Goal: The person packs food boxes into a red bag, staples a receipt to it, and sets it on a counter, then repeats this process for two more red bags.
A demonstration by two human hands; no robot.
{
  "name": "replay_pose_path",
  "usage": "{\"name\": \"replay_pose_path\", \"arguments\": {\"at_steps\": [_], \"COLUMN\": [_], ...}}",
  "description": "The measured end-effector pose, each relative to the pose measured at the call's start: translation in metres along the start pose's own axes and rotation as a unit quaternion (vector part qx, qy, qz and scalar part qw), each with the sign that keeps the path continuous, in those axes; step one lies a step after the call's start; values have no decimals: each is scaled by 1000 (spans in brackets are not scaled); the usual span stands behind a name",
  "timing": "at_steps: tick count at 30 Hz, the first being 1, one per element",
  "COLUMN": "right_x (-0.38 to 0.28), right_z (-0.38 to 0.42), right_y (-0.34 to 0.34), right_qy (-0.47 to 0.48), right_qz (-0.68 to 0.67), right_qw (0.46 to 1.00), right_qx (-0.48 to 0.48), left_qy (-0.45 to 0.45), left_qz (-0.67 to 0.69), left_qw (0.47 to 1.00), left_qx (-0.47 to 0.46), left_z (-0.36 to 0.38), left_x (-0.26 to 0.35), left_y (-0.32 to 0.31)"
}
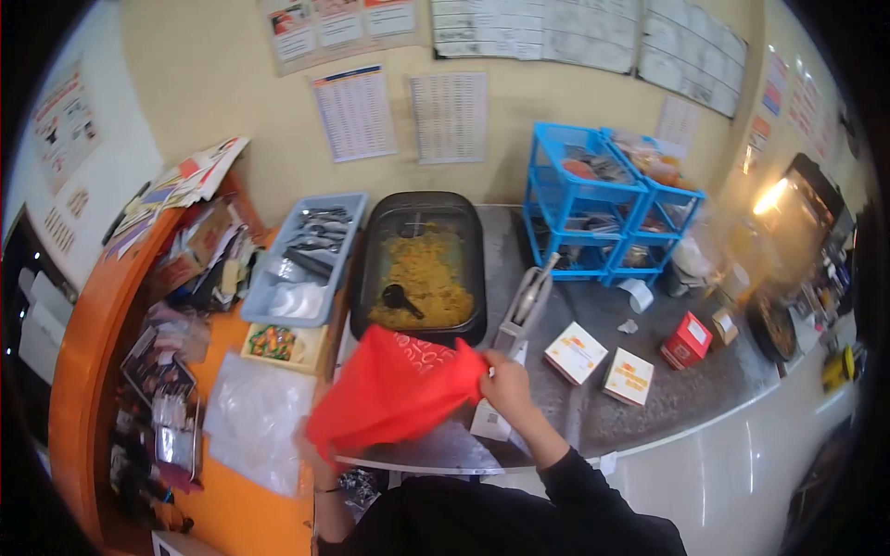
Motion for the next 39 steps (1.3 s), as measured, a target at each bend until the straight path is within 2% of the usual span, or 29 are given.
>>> {"name": "replay_pose_path", "arguments": {"at_steps": [1,4,5,8,9,10,11,12,14,17,20,22,23,25,26,27,28,29,30,31,33,34,35,36,37,39], "right_x": [3,-40,-34,-70,-75,-79,-83,-94,-120,-136,-122,-105,-93,-39,-14,3,16,24,27,20,-11,-27,-31,-32,-33,-33], "right_z": [1,13,18,31,35,40,42,43,49,53,67,77,84,99,105,109,115,125,138,146,155,157,157,157,155,149], "right_y": [16,26,12,14,7,0,-5,-8,-14,-27,-42,-57,-64,-86,-92,-96,-103,-112,-122,-126,-126,-123,-119,-113,-107,-88], "right_qy": [-56,104,81,135,146,158,172,204,269,272,229,212,200,48,68,87,-18,-123,-224,-293,-403,-440,-441,-442,-441,-278], "right_qz": [-49,27,0,29,32,36,40,-13,-124,-277,-321,-192,-126,60,101,143,-7,-157,-301,-442,-678,-766,-775,-785,-795,-684], "right_qw": [997,990,995,987,986,985,983,978,955,921,919,954,963,970,968,963,966,935,870,790,560,416,398,381,363,567], "right_qx": [34,88,53,84,72,59,45,38,21,-20,-10,-90,-131,-230,-221,-211,-257,-292,-319,-307,-254,-214,-212,-210,-207,-365], "left_qy": [-27,-154,-247,-328,-231,-123,-87,-43,-57,-215,-111,77,173,218,239,139,95,50,6,-16,-61,75,207,327,340,358], "left_qz": [-53,-197,-276,-526,-609,-669,-523,-357,-224,-327,-106,14,74,-38,-94,-284,-381,-474,-560,-516,-424,-277,-117,48,125,274], "left_qw": [998,965,922,771,758,714,808,869,911,904,972,978,963,938,918,863,831,788,736,769,828,884,904,884,875,840], "left_qx": [14,77,110,148,-10,-165,-258,-340,-342,-171,-178,-192,-194,-267,-301,-394,-394,-389,-380,-376,-363,-368,-356,-329,-321,-302], "left_z": [-11,-8,19,64,72,88,103,117,118,111,62,49,50,64,75,105,107,109,110,106,91,87,86,89,86,79], "left_x": [3,31,53,78,77,73,86,99,108,114,25,2,-11,-17,-16,25,20,10,0,-2,-1,-12,-21,-28,-20,-3], "left_y": [14,13,-1,-30,-41,-45,-47,-47,-50,-80,-59,-46,-41,-36,-33,-56,-54,-48,-44,-43,-41,-35,-31,-31,-33,-38]}}
Point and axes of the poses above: each hand's wrist, its own z-axis away from the middle knuckle, its own y-axis out of the back of the hand, x = y × z, the point moved 8 cm from there along -z, towards the middle knuckle, and after that the axes turned 8 degrees about y, right-handed, at the moved point
